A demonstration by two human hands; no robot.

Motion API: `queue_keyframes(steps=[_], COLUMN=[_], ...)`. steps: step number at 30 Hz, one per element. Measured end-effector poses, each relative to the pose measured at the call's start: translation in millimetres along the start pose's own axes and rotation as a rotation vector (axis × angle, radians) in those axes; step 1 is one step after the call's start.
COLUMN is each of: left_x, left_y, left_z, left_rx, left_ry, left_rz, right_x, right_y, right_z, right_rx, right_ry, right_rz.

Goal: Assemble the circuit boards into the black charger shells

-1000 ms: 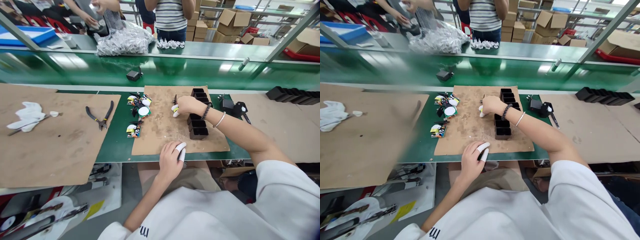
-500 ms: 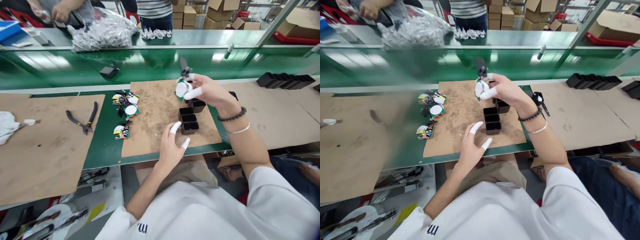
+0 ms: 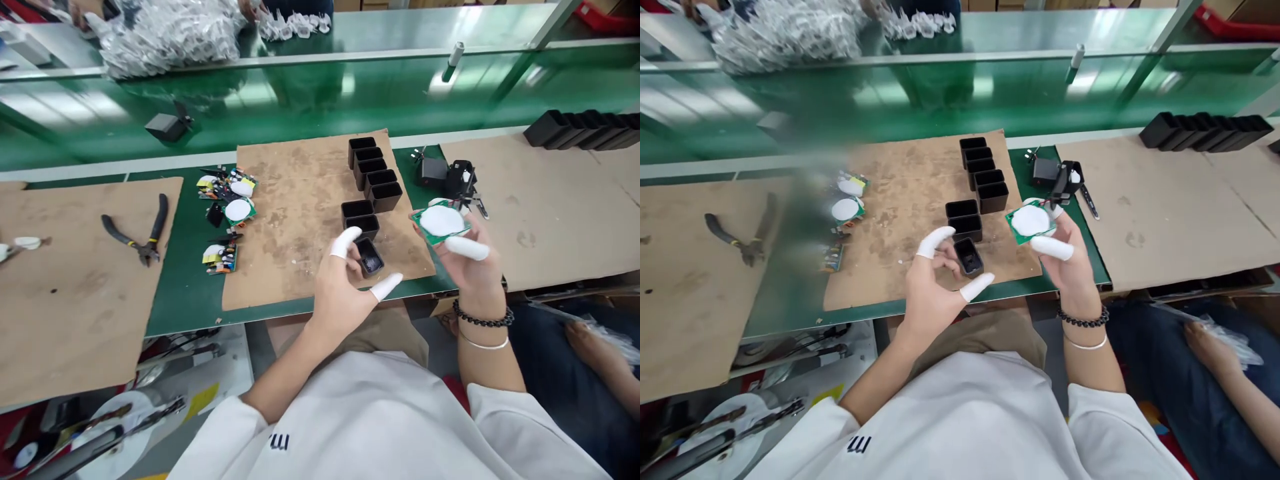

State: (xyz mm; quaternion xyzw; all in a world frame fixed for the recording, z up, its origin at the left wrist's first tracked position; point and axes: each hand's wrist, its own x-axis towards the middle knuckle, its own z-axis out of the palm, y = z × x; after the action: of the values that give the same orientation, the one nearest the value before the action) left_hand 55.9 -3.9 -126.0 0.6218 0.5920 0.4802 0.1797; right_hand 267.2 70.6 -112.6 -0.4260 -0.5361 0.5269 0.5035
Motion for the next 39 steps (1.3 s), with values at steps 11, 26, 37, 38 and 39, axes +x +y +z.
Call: queue_keyframes(steps=[11, 26, 37, 38, 39], left_x=[-1.2, 5.7, 5.4, 5.5, 5.6], left_y=[-25.7, 8.1, 10.1, 9.9, 9.8], left_z=[-2.8, -31.0, -34.6, -34.2, -33.7], left_rx=[-0.128, -0.181, -0.193, -0.192, -0.192], left_ry=[-0.115, -0.175, -0.142, -0.138, -0.137], left_rz=[-0.072, 0.050, 0.106, 0.100, 0.098], right_x=[-13.6, -31.9, -33.9, -32.5, -30.8], right_y=[-4.2, -33.8, -33.3, -30.9, -28.1], right_z=[39.4, 33.8, 34.2, 34.2, 34.0], right_rx=[-0.324, -0.345, -0.324, -0.314, -0.309], right_ry=[-0.306, -0.316, -0.324, -0.321, -0.318], right_rz=[-0.318, -0.394, -0.459, -0.498, -0.543])
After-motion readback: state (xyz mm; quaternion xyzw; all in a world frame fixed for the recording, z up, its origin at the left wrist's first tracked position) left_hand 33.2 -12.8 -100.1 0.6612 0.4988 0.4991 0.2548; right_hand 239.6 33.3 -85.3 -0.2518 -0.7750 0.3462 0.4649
